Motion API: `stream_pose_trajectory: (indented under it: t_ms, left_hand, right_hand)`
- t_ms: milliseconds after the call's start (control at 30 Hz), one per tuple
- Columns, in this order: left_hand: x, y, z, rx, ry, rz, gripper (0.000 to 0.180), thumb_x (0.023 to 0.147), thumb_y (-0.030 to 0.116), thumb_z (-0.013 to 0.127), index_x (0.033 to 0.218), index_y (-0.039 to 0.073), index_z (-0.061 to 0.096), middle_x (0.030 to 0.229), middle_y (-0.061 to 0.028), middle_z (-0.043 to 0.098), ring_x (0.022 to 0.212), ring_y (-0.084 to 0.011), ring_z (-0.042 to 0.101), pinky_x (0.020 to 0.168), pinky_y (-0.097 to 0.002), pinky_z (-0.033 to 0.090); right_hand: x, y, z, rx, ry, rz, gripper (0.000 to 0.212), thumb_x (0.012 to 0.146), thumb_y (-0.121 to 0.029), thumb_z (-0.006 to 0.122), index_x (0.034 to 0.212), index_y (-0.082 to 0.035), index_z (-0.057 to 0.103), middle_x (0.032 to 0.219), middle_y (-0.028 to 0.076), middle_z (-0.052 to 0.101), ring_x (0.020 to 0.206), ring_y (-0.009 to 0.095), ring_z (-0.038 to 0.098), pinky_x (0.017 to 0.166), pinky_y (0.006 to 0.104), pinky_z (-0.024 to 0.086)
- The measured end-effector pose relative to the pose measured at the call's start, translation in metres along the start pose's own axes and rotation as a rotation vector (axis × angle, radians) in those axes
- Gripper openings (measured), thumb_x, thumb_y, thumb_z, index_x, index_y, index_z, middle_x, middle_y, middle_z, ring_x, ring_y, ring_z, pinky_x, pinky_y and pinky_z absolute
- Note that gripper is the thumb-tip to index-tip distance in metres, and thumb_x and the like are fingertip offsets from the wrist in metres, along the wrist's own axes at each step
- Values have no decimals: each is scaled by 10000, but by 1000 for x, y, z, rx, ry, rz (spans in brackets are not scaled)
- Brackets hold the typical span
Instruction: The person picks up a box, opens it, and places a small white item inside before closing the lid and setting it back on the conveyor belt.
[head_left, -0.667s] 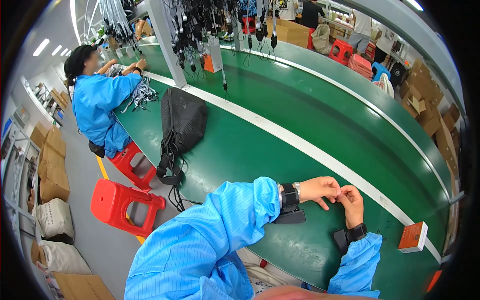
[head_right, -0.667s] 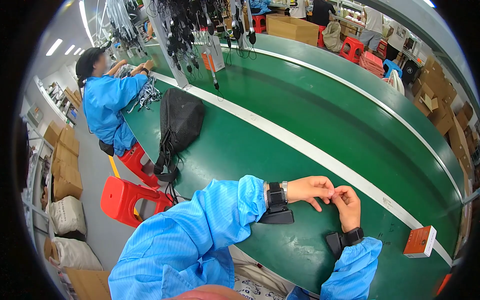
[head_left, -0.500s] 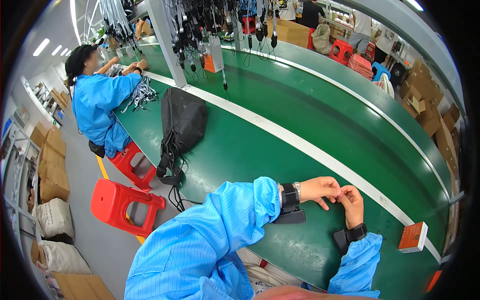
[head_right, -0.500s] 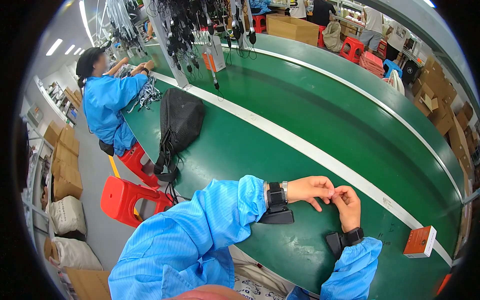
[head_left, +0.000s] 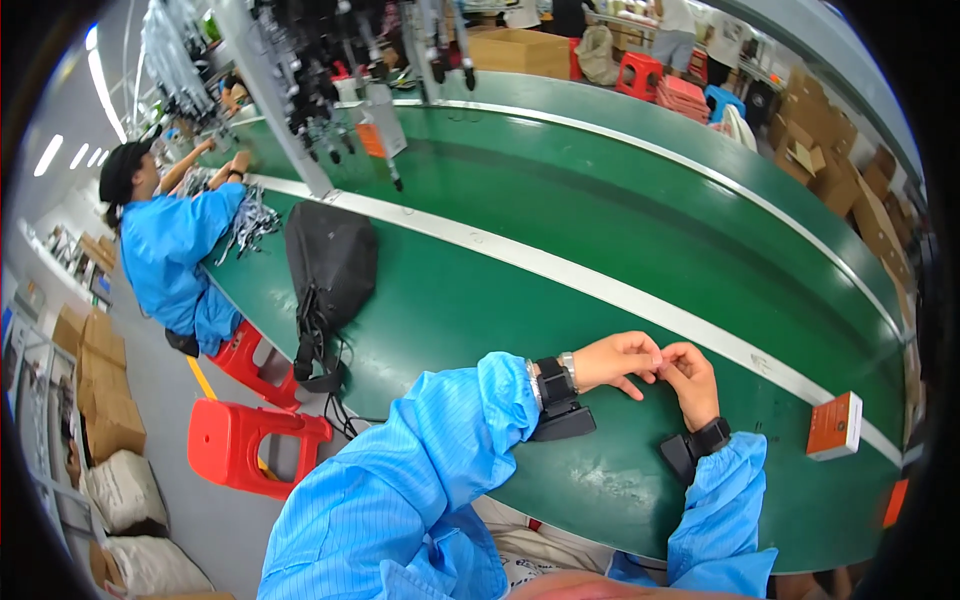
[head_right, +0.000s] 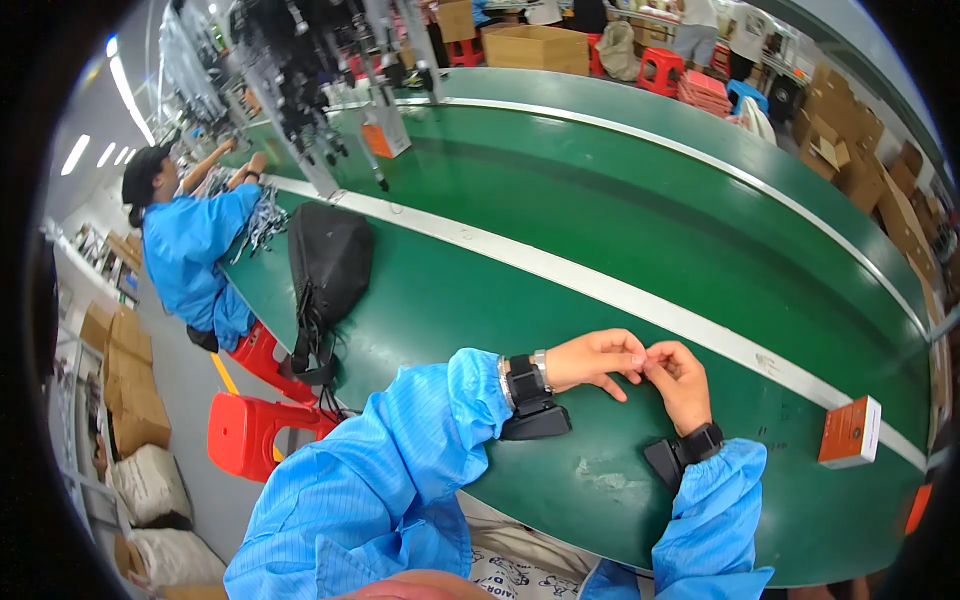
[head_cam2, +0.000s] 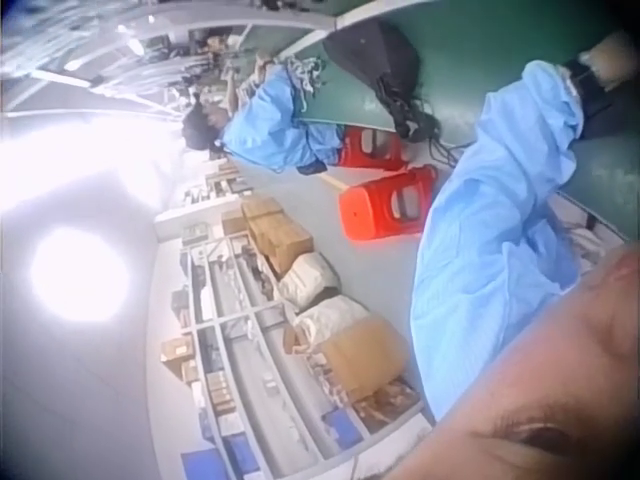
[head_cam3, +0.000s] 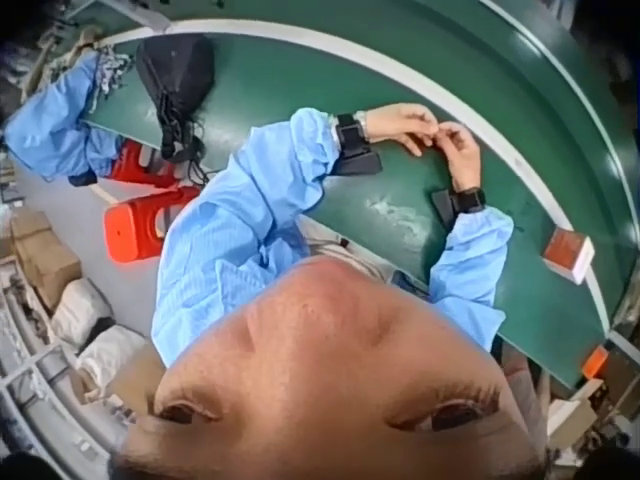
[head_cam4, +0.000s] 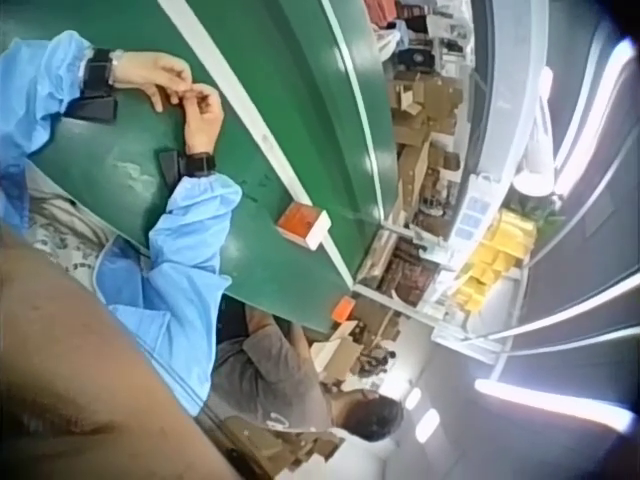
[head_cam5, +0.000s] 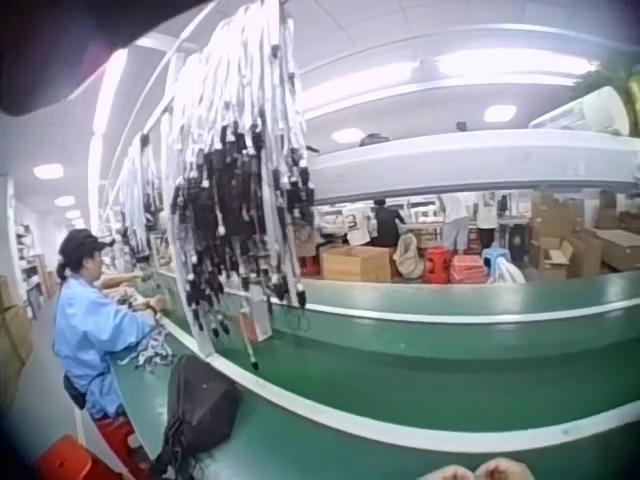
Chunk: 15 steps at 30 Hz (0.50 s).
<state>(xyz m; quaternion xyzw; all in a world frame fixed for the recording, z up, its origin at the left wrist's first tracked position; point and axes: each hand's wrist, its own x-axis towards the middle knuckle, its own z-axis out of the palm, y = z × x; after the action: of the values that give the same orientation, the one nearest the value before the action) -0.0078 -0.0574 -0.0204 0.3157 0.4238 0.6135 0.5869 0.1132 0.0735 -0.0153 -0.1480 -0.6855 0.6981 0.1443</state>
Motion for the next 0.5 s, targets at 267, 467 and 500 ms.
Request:
stream_pose_trajectory:
  t_ms: [267,467,500]
  left_hand:
    - [-1,7,6,30,53,-62,216,836,211,513,983,59,468,985,-54,497,888,-143,518,683,-307,500]
    - [-1,10,9,47,55,-45,208,854,194,471,1005,52,459,1012,-64,490,925,-161,502,716,-323,489]
    - [-1,10,9,45,55,-39,205,858,189,462,1009,50,457,1017,-67,488,933,-165,498,722,-327,487]
  right_hand:
    - [4,8,-5,67,-25,-46,111,785,-40,541,891,-21,515,826,29,554,760,89,531,695,207,437]
    - [3,7,-8,-4,-59,-49,108,779,-57,549,876,-22,519,819,25,549,752,82,527,686,210,433]
    - [2,8,-8,-25,-61,-51,119,771,-59,554,880,-21,524,812,27,551,741,79,527,679,207,435]
